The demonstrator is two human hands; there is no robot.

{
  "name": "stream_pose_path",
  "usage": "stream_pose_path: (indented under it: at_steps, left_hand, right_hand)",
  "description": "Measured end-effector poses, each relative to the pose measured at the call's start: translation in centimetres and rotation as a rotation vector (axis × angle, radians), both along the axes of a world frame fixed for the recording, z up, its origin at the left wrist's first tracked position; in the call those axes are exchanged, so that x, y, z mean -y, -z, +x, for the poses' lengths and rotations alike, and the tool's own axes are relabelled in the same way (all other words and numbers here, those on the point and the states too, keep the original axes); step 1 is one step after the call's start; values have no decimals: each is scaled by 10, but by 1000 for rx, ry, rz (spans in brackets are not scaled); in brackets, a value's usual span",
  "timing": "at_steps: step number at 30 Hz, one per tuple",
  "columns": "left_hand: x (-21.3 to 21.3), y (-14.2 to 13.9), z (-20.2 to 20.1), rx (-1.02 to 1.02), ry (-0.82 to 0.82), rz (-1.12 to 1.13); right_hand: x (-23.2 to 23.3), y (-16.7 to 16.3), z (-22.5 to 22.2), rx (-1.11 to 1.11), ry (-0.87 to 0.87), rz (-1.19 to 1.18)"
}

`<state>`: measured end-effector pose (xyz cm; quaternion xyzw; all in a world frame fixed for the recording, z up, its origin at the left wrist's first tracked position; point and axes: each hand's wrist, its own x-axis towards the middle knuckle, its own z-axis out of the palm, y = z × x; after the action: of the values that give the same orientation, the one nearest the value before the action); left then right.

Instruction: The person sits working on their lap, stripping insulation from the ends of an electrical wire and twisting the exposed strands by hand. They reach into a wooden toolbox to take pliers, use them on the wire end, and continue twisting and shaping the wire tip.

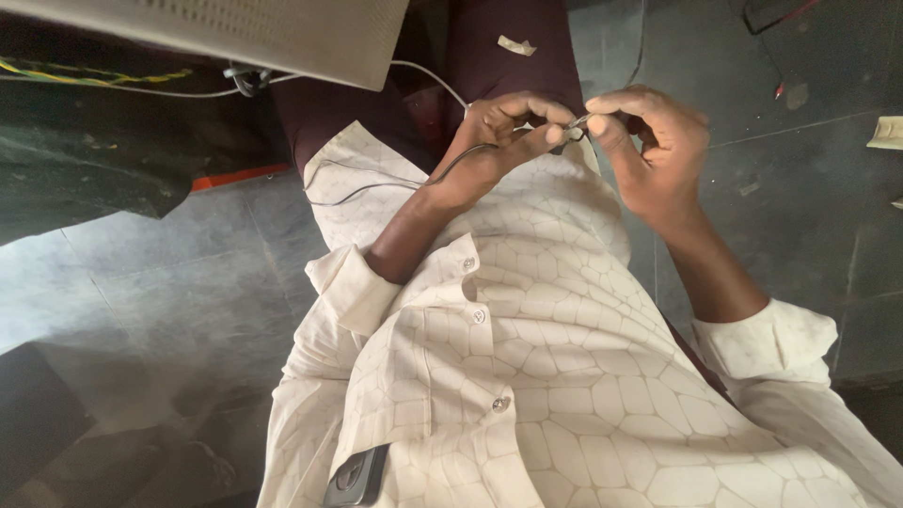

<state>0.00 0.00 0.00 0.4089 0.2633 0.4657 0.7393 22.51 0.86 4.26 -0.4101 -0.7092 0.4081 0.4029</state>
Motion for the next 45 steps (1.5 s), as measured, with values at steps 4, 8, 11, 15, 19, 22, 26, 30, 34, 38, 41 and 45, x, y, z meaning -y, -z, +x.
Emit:
stream_pose_path:
  at_steps: [4, 8, 11, 15, 19, 22, 26, 30, 34, 38, 41, 45]
  left_hand:
    - [0, -6, 2, 32, -4, 1]
    - [0, -10, 1, 35, -12, 45]
    - [0, -12, -1, -6, 15, 39]
    - [0, -14, -1, -21, 39, 35]
    - [0, -17, 0, -19, 89, 6]
    - [2, -21, 0, -36, 86, 35]
    - [3, -23, -1, -172, 59, 122]
    - [4, -22, -1, -180, 92, 132]
    - [6, -21, 1, -114, 79, 104]
    - [5, -21, 3, -257, -38, 206]
    - [5, -22, 4, -367, -100, 278]
    - [4, -25, 2, -444, -106, 282]
  right_hand:
    - [0, -3, 0, 6, -9, 0]
    - [0, -4, 1, 14, -21, -4]
    - [-1, -5, 1, 14, -24, -25]
    - [-3, -4, 2, 67, -69, 40]
    - [-4, -3, 1, 117, -81, 57]
    - [-5, -2, 1, 149, -89, 94]
    - [-3, -3, -1, 195, -91, 140]
    - [-4, -1, -3, 213, -93, 180]
    - [-2, 1, -7, 144, -61, 199]
    - [5, -1, -11, 82, 15, 71]
    - [6, -3, -13, 24, -23, -102]
    - [5, -5, -13, 18, -73, -167]
